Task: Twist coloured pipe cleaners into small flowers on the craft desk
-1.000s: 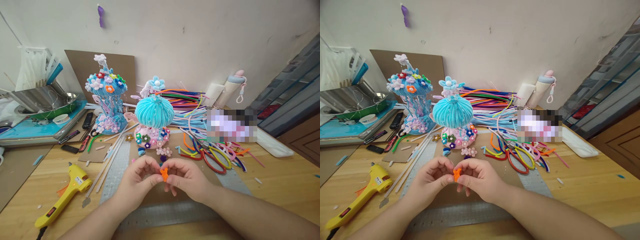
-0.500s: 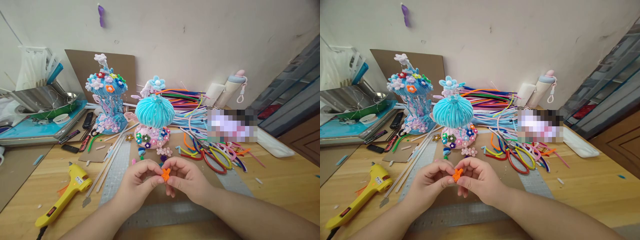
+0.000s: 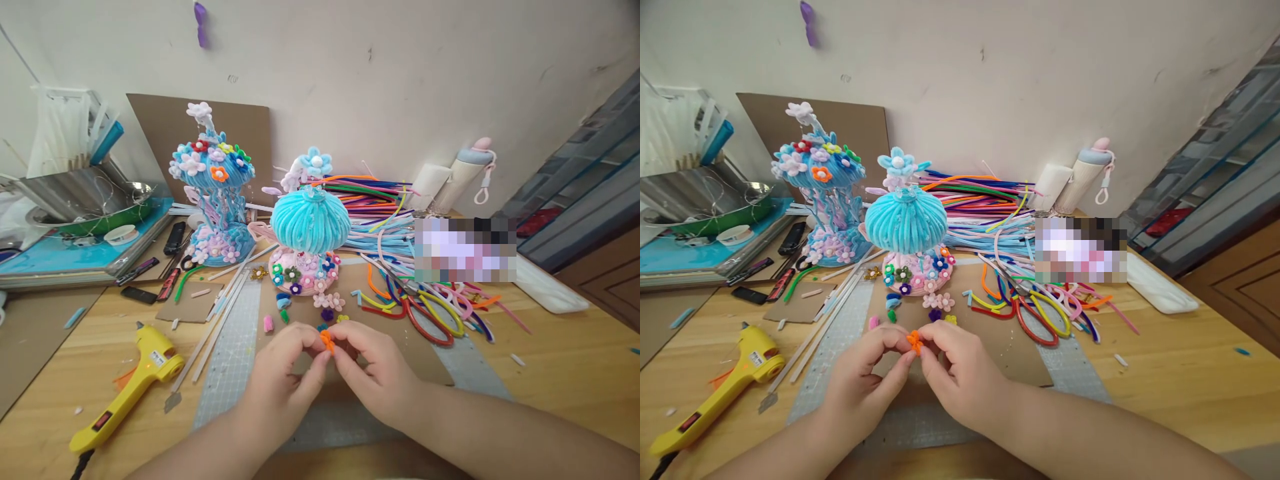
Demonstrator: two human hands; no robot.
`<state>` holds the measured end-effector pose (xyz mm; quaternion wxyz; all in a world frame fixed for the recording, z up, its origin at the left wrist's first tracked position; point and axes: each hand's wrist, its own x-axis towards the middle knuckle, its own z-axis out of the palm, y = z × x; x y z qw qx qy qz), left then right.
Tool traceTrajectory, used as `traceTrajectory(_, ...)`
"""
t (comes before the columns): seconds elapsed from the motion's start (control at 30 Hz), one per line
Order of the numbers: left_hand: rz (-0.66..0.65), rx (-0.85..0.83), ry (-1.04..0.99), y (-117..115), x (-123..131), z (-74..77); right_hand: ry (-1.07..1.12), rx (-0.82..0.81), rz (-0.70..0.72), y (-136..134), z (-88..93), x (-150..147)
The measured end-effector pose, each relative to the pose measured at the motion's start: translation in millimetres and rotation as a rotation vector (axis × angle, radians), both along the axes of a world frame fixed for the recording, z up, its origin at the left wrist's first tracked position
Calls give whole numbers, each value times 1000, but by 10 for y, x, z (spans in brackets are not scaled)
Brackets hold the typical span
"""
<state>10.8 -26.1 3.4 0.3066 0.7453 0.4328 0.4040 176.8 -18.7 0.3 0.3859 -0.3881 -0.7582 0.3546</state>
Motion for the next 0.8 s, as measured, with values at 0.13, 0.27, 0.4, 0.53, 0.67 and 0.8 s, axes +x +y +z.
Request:
traceTrajectory(0.13,46,12,82,6,3,10,-81,67,-39,0,2,1)
traceTrajectory(0.27,36,13,239,13,7,14,-198,141,-84,13,4,-10)
traceTrajectory(0.4,15,-12,414,20,16,6,-420,162,-111,26,22,-14)
traceTrajectory(0.53,25,3,488,25,27,-5,-573,188,-114,27,38,-13)
traceTrajectory(0.67,56,-57,540,32,35,-26,-634,212,-63,24,8,-15)
traceTrajectory(0.8,47,-82,533,47,24,-35,-568,206,-18,57,-55,-21)
